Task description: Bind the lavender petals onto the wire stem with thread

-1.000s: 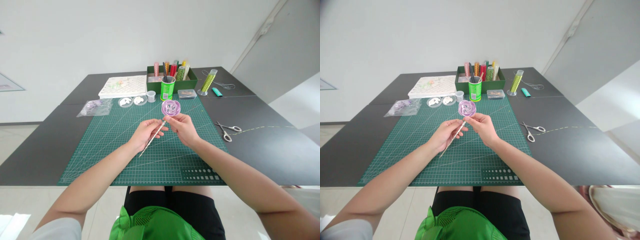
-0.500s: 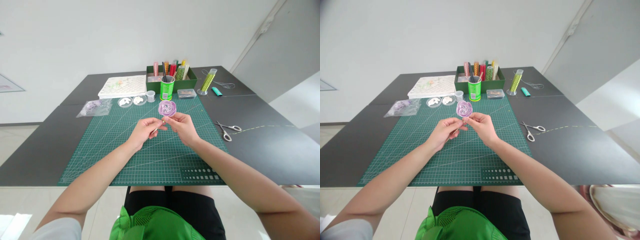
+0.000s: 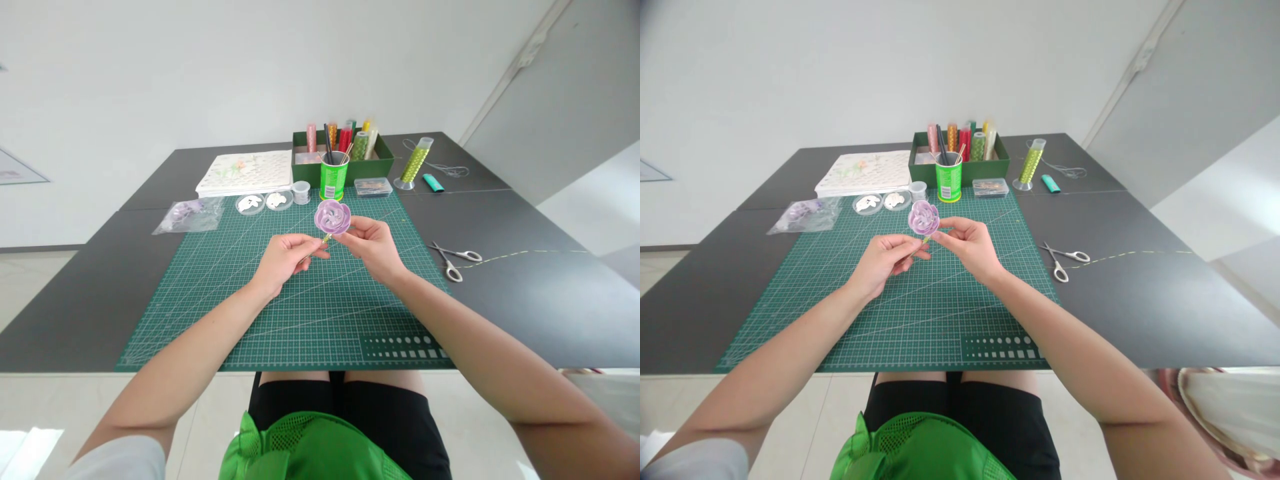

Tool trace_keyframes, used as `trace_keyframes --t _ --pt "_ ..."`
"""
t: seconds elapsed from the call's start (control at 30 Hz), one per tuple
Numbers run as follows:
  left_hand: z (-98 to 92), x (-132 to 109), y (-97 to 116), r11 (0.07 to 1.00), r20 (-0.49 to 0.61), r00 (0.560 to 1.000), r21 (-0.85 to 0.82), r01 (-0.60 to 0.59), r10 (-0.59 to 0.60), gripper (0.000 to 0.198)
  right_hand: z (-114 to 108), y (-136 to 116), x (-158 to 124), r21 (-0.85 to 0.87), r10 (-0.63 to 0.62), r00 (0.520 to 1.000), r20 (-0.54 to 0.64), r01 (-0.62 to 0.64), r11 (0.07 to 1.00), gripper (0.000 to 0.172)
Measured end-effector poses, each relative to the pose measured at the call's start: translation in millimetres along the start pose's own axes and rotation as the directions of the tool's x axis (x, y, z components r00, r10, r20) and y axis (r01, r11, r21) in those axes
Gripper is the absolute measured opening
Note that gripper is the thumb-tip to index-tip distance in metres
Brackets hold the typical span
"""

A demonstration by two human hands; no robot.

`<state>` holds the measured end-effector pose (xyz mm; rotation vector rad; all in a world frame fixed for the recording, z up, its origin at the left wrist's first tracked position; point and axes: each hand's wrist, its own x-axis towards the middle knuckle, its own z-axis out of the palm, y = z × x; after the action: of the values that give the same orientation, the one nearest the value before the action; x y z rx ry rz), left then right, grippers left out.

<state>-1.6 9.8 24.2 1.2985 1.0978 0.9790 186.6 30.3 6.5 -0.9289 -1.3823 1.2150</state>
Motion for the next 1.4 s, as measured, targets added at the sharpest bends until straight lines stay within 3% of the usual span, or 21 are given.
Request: trace_keyframes --t 0.1,0.37,0.6,0.9,1.1,1.4 --pt "-0.2 0 -2 1.0 0.003 1.0 0.028 -0.004 0.004 0.037 -3 -1 0 -0.052 -0.022 1.0 0.013 0.023 0.998 0.029" --pt "-2.1 3 -4 0.996 0.003 1.0 0.086 0.004 -0.004 0.036 -6 -3 1 -0.131 -0.104 0.992 0.078 0.113 0.985 0.022" --pt "-1.6 3 -8 0.995 -0.002 0.997 0.066 -0.078 0.079 0.031 -6 0 1 -0.154 -0.11 0.992 0.056 0.118 0.981 0.021" --pt "-2.5 3 -9 0.95 0.023 0.97 0.198 -0.24 0.24 0.022 -5 -4 1 -0.147 -0.118 0.993 0.025 0.121 0.982 0.02" --pt "-1.7 -1 -7 0.923 0.014 0.956 0.257 -0.286 0.293 0.019 -5 -3 0 -0.092 -0.131 0.991 -0.004 0.13 0.987 0.024" --pt "-2.5 0 -3 0.964 0.029 0.977 0.164 -0.211 0.209 0.019 -12 -2 4 -0.202 -0.279 0.959 -0.046 0.265 0.943 0.042"
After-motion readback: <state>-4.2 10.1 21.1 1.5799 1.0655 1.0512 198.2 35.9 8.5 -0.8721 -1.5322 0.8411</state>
